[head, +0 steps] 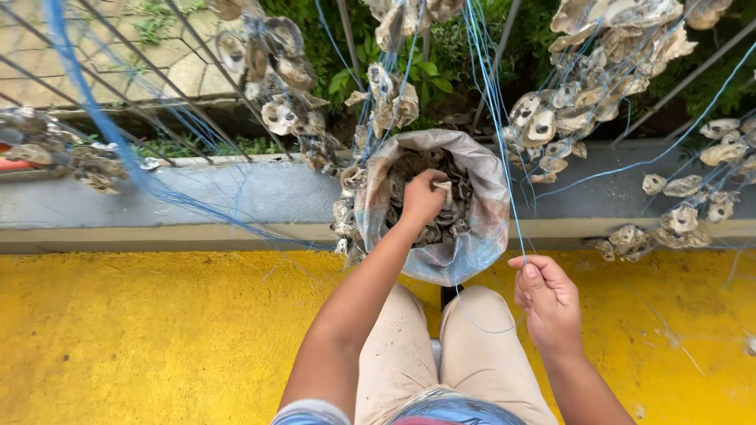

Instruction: Stringing oyster shells onto blue lines to create an oyster spat collector or aquaculture mesh.

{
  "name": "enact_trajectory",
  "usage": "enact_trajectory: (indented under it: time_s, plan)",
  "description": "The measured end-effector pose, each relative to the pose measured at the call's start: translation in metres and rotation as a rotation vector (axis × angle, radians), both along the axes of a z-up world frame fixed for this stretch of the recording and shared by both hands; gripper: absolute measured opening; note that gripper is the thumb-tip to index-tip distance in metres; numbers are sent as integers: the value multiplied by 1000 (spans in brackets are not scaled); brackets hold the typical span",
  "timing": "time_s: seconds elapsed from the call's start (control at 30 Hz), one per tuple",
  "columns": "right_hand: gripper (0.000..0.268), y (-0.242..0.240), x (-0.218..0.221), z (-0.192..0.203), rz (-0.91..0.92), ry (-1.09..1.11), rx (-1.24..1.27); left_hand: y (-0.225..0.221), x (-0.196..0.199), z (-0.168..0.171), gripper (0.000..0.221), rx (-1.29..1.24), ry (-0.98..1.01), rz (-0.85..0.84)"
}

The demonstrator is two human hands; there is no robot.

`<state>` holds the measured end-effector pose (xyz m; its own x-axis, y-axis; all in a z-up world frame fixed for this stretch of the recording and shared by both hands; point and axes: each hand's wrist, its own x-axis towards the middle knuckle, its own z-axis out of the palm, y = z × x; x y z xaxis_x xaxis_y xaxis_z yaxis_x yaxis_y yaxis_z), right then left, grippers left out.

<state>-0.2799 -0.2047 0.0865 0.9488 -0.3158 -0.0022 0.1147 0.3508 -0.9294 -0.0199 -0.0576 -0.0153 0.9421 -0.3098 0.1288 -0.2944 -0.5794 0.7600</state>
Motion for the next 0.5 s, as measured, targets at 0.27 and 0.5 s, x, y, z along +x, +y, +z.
enact_trajectory:
  time_s: [0.27,0.5]
  plan:
    - [18,43,7,-42,21,-182,-940,45,-132,90,14,-1053,676,-442]
    - [17,3,-20,-99,450,812,-841,82,-165,80,17,-1323,676,-294]
